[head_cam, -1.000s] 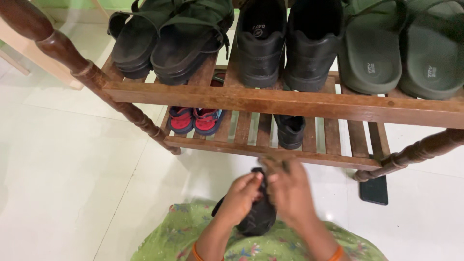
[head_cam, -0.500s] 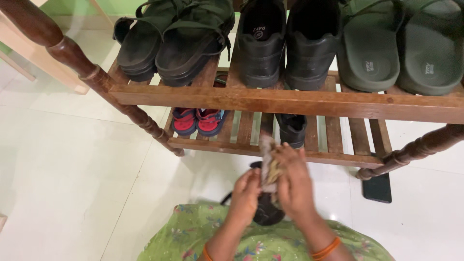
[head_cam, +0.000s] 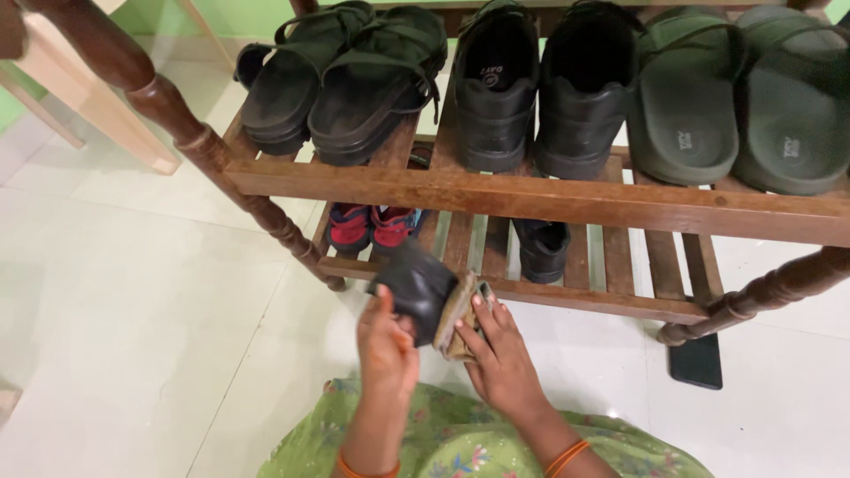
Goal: The person sits on the floor and cleans a pair of black shoes using a cloth. They wipe the exterior and interior of each shoe thoroughly before placing them back on the wooden shoe rack.
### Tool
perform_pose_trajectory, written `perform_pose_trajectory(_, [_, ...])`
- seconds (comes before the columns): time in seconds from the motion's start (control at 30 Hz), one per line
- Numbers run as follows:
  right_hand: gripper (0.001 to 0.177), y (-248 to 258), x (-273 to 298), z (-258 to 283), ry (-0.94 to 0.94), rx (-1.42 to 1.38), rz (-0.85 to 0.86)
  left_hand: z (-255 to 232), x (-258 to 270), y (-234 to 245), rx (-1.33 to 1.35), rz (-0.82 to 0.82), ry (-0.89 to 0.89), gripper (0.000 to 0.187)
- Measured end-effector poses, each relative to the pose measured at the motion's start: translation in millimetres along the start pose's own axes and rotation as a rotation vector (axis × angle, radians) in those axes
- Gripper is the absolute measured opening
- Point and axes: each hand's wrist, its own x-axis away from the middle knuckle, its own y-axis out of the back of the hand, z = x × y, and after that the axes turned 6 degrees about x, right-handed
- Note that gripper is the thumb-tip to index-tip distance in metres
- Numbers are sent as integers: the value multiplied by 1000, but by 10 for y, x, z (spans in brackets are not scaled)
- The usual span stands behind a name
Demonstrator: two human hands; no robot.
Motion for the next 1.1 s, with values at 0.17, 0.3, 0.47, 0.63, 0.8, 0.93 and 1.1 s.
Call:
perform_pose_trajectory(0.17, [67,123,79,37,61,30,-183,327,380,-211,-175,240,155,32])
perform_pose_trajectory(0.3, [62,278,63,77,95,158,-204,478,503,-220,-275,323,197,35])
perform_pose_trajectory(0.47, [53,33,98,18,118,180,-93,179,211,-311,98,37,253,39])
perform_pose_trajectory(0.63, [41,115,47,23,27,21,-114,87,282,-300,-83,120,107,32])
perform_pose_trajectory(0.8, [29,577,-124,180,-33,31,-224,546,495,-244,-559,364,159,32])
perform_pose_trajectory(0.93, [24,794,-131,5,-648,-429,35,305,608,-504,-1008,631,52,24])
perform_pose_trajectory(1.1, [40,458,1,-742,-1210,-987,492,93,629,-807,-1396,1048,-255,45])
